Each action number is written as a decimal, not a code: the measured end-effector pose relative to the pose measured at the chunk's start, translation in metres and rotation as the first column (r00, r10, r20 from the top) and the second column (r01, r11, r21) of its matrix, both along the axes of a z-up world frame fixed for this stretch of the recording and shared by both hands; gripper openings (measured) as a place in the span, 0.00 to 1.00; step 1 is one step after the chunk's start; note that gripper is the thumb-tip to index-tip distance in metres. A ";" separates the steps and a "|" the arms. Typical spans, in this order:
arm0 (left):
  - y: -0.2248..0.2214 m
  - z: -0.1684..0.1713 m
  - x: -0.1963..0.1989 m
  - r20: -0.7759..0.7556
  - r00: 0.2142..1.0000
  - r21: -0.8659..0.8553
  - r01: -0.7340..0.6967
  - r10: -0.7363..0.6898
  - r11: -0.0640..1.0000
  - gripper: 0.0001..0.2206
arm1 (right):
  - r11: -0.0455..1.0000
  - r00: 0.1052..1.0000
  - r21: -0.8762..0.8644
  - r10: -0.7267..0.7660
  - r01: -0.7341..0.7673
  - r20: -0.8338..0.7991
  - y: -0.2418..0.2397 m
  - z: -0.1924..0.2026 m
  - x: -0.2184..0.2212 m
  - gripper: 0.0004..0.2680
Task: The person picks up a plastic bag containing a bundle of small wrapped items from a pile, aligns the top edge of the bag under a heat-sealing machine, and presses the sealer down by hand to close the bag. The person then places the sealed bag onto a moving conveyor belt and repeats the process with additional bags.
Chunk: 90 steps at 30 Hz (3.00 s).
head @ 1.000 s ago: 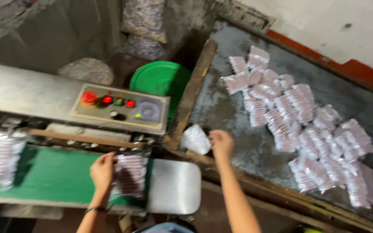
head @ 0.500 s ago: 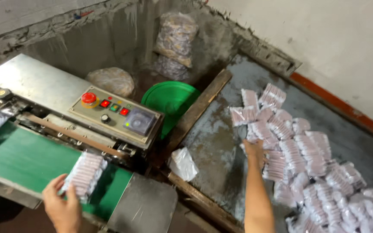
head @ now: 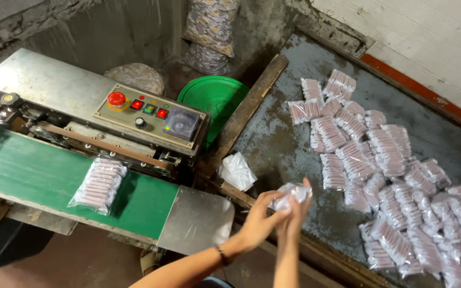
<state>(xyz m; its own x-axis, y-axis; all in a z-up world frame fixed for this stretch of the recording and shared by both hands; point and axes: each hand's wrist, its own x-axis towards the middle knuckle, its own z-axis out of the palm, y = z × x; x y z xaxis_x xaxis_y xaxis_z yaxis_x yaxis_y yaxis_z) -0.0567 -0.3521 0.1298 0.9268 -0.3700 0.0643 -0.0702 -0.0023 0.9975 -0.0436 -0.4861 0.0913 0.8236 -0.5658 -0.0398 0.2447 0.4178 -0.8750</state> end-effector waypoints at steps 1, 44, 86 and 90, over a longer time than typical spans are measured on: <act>0.003 0.026 -0.004 -0.009 0.999 -0.144 -0.054 0.053 0.988 0.23 | 0.996 0.996 -0.028 -0.087 0.086 -0.030 0.033 0.031 -0.015 0.28; 0.264 -0.095 0.100 -0.648 0.628 0.260 -0.350 0.431 0.900 0.09 | 0.952 0.680 -0.190 0.027 -0.242 -0.732 0.202 -0.125 0.084 0.10; 0.222 -0.030 -0.011 0.363 0.506 0.159 -0.861 0.782 0.483 0.14 | 0.379 0.317 -0.716 -0.706 -0.587 -0.634 -0.147 -0.046 0.155 0.24; 0.144 -0.036 -0.007 0.416 0.691 0.242 -0.711 0.591 0.661 0.14 | 0.410 0.273 -0.530 -0.537 -0.743 -0.798 -0.103 -0.013 0.095 0.21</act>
